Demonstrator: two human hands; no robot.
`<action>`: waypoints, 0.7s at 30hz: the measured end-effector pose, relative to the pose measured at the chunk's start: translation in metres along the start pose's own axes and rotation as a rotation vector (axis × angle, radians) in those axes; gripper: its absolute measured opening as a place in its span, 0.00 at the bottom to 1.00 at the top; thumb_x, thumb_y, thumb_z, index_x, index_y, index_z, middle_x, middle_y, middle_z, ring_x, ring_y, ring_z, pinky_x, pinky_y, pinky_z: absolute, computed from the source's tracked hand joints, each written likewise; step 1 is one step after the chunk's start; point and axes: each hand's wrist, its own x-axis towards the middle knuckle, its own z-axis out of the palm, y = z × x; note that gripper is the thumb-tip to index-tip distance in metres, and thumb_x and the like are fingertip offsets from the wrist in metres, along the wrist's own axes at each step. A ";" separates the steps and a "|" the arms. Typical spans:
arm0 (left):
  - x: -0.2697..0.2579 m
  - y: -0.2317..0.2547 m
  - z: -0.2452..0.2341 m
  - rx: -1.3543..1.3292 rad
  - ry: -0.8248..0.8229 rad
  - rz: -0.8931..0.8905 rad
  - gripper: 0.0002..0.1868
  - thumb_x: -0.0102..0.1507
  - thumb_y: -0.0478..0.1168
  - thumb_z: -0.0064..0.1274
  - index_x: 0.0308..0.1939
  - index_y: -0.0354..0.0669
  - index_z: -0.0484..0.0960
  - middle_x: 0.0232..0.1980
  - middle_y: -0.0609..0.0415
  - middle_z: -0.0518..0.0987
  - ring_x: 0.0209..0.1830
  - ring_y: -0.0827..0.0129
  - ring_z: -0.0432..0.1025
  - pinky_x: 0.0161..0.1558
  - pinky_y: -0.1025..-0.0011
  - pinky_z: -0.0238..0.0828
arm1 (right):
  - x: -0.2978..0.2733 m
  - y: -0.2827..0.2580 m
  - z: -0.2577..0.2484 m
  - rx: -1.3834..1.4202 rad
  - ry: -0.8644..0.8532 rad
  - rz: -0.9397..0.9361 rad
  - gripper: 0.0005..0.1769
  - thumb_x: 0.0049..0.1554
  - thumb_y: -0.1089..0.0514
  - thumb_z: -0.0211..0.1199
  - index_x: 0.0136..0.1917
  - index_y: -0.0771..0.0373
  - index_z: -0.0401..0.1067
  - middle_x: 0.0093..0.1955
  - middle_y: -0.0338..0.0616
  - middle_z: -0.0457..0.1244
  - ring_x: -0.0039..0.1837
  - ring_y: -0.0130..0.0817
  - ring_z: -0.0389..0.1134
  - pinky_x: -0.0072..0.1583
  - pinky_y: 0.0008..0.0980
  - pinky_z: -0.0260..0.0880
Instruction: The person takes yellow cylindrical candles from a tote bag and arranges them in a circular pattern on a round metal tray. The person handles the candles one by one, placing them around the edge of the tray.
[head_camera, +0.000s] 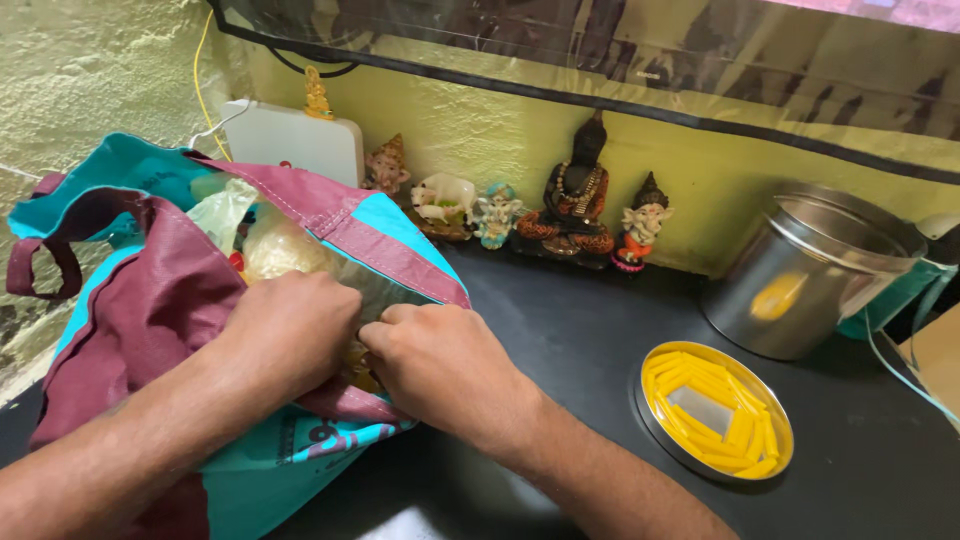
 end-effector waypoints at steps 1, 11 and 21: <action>-0.003 0.000 -0.005 0.015 -0.029 -0.022 0.05 0.55 0.42 0.59 0.31 0.47 0.83 0.38 0.47 0.83 0.42 0.50 0.81 0.43 0.54 0.79 | 0.000 -0.001 -0.001 0.005 0.001 0.008 0.04 0.51 0.60 0.62 0.42 0.60 0.74 0.41 0.47 0.67 0.44 0.49 0.71 0.45 0.46 0.72; -0.065 0.015 -0.053 0.228 0.297 0.114 0.12 0.53 0.41 0.57 0.40 0.46 0.78 0.40 0.55 0.79 0.43 0.61 0.79 0.37 0.65 0.76 | -0.004 -0.010 -0.030 0.175 0.312 -0.086 0.09 0.57 0.59 0.68 0.48 0.62 0.70 0.45 0.45 0.67 0.50 0.46 0.72 0.50 0.41 0.73; -0.081 0.070 -0.075 -0.242 0.854 0.388 0.16 0.54 0.35 0.55 0.46 0.39 0.81 0.40 0.54 0.80 0.37 0.61 0.77 0.36 0.63 0.72 | -0.059 0.006 -0.098 0.118 0.384 -0.126 0.14 0.59 0.59 0.74 0.57 0.57 0.76 0.50 0.40 0.70 0.50 0.37 0.75 0.52 0.31 0.76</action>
